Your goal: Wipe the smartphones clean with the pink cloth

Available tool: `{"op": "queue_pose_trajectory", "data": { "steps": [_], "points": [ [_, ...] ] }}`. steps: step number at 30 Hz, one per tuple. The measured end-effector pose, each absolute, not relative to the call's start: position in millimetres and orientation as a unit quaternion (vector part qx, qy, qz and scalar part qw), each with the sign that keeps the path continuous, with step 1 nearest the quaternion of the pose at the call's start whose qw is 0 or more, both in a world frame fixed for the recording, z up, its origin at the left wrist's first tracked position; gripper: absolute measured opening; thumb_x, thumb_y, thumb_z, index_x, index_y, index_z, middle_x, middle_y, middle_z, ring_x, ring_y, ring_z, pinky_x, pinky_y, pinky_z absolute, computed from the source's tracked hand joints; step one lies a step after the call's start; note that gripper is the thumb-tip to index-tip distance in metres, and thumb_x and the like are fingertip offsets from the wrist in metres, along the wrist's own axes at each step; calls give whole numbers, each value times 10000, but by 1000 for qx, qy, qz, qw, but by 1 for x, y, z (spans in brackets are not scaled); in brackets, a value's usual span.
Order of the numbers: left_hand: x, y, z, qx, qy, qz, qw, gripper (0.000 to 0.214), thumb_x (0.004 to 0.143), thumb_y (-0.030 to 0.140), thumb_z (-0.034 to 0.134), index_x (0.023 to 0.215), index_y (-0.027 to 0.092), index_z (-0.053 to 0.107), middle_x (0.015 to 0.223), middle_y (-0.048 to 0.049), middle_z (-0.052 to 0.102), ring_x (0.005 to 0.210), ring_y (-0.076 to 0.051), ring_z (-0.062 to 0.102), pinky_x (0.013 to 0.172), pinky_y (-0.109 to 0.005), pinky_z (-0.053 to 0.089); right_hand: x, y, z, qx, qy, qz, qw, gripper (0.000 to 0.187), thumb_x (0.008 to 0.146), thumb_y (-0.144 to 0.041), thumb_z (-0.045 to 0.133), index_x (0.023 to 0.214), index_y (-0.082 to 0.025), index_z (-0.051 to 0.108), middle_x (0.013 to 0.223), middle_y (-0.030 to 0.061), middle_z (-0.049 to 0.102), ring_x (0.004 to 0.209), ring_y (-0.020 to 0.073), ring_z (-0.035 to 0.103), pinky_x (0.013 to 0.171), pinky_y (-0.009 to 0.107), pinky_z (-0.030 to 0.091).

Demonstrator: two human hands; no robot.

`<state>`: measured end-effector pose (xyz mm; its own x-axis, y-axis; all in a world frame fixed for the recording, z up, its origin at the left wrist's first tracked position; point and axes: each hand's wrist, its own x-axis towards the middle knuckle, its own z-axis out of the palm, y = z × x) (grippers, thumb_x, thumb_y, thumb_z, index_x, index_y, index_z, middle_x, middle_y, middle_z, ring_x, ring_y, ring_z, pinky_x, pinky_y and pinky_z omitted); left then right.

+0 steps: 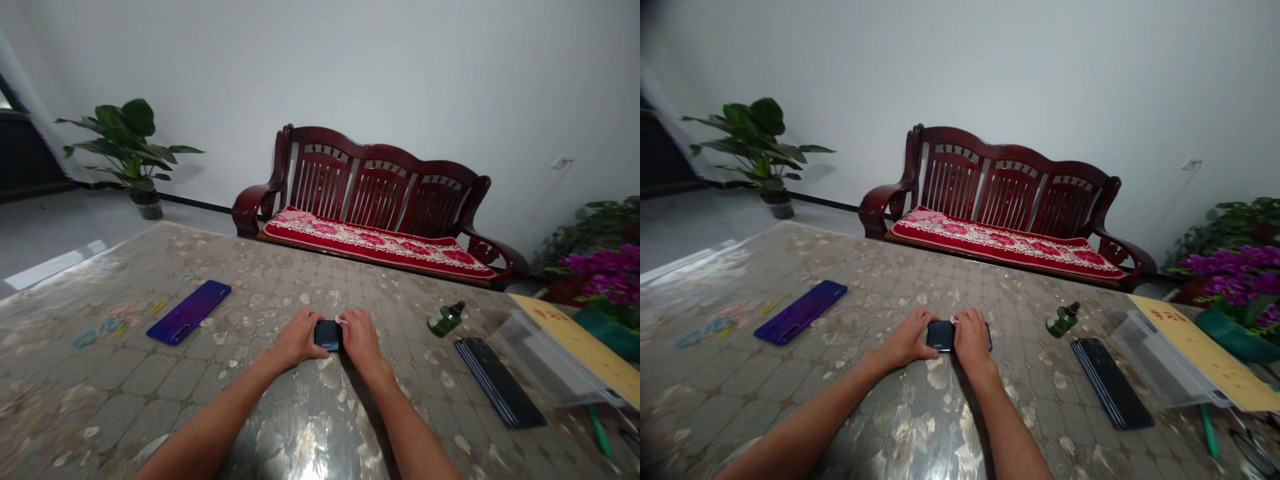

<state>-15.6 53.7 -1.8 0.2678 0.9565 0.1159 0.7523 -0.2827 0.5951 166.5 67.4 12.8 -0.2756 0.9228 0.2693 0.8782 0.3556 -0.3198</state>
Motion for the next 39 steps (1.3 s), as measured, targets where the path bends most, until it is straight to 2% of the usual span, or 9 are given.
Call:
{"op": "queue_pose_trajectory", "data": {
  "steps": [7,12,17,20,25,30,39],
  "points": [
    [-16,55,-6,773,542,247,218,407,612,210,779,989,205,626,994,-41,572,1011,-250,570,882,-332,476,143,57,17,-463,-864,68,185,272,909,-74,480,916,-221,709,899,61,633,904,208,533,806,293,408],
    [-19,56,-10,775,528,265,224,554,580,312,855,1071,211,617,1067,-55,570,1033,-267,562,913,-366,468,149,67,19,-494,-843,78,197,274,917,-88,481,925,-216,723,907,68,641,911,209,541,820,299,416],
    [-19,55,-6,783,531,241,219,507,624,329,842,1060,197,619,1088,-69,572,1053,-272,570,920,-364,467,152,51,24,-449,-869,93,188,250,904,-79,507,902,-207,722,876,57,620,873,196,527,789,292,413],
    [-18,54,-1,785,540,221,210,574,630,371,849,1118,189,608,1142,-93,567,1077,-288,576,939,-373,462,161,37,26,-424,-875,113,204,269,899,-61,495,911,-206,721,874,52,608,880,188,519,769,278,412],
    [-17,53,2,786,547,204,204,628,618,411,865,1140,182,602,1169,-106,561,1092,-294,576,943,-364,461,174,30,19,-472,-848,84,225,282,920,-69,469,898,-205,715,877,67,599,879,204,501,776,292,405],
    [-18,53,0,788,541,212,204,609,633,371,860,1152,188,599,1167,-102,564,1101,-284,567,952,-361,456,163,27,13,-469,-846,77,241,265,931,-85,472,932,-204,708,897,64,599,875,202,498,772,289,404],
    [-18,54,2,783,550,200,210,616,641,371,846,1170,165,607,1191,-113,557,1102,-287,568,956,-365,460,216,40,15,-572,-791,45,213,291,904,-67,460,910,-182,727,901,83,633,899,216,541,816,295,409]
  ]
}}
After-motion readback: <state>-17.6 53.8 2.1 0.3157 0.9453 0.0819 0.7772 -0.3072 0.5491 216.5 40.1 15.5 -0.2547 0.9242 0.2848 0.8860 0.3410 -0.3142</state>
